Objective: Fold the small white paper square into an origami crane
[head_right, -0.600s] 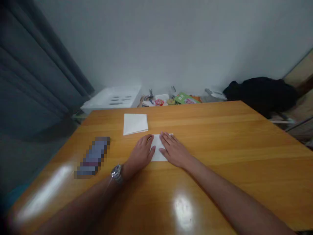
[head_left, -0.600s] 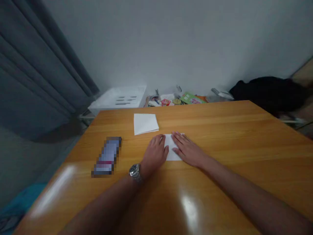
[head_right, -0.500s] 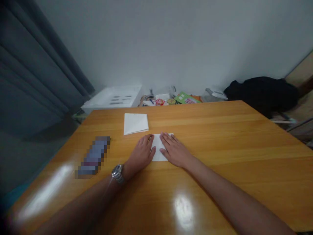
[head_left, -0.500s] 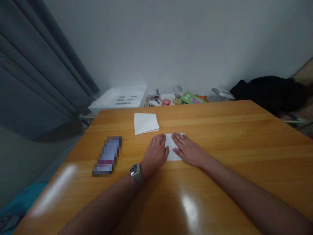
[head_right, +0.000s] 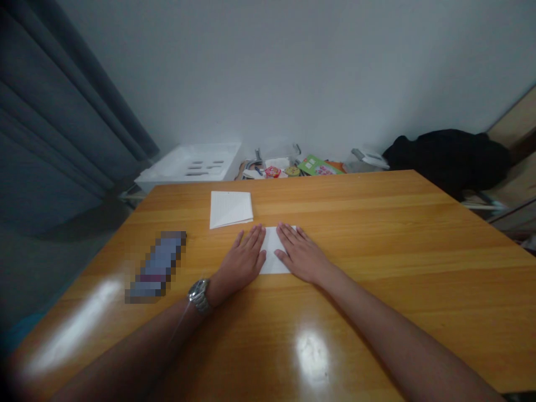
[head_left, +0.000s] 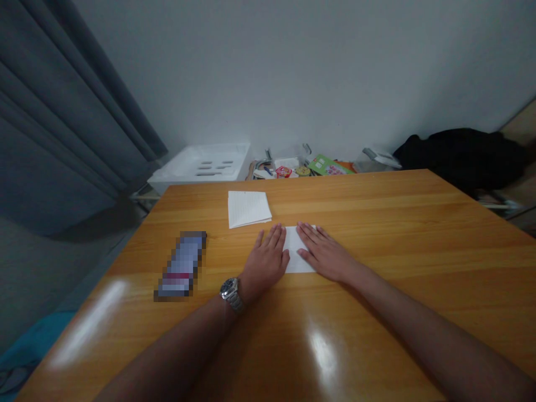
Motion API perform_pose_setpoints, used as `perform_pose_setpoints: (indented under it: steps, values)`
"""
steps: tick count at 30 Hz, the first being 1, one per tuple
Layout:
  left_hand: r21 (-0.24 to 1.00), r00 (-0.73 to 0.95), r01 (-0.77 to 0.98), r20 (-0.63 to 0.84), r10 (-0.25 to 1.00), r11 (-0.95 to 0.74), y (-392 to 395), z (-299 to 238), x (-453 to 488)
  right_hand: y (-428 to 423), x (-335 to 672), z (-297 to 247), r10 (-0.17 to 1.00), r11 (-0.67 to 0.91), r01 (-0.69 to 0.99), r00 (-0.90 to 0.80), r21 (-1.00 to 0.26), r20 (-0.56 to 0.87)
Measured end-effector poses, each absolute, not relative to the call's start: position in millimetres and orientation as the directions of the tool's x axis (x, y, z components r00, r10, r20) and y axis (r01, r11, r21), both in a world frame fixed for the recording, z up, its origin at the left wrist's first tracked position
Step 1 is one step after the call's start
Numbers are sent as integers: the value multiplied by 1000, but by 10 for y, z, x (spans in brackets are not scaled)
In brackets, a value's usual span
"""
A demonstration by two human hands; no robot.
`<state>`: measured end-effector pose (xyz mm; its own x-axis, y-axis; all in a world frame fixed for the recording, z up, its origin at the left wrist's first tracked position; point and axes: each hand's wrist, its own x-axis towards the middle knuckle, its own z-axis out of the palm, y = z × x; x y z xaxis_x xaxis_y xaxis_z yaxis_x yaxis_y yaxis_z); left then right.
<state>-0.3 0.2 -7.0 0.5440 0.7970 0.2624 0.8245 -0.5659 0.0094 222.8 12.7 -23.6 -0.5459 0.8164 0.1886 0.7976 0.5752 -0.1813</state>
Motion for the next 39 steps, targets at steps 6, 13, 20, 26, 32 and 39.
perform_pose_setpoints:
  steps: [6,13,20,26,32,39]
  values:
    - [23,524,833,285,803,-552,-4,-93,-5,181,2392,-272,881,471,867,-451,-165,146]
    - [64,529,825,263,807,-562,15,-75,-20,179,2390,-261,882,469,866,-449,-174,142]
    - [134,510,823,256,822,-552,36,-71,-43,195,2404,-220,877,475,851,-438,-225,197]
    - [165,506,813,273,818,-558,62,-72,-39,113,2274,-111,828,553,805,-504,-214,245]
    - [140,515,812,284,809,-566,67,-76,-36,83,2182,-114,807,588,777,-547,-224,222]
    - [40,531,824,296,794,-566,40,-99,-12,93,2163,-173,803,596,775,-569,-210,181]
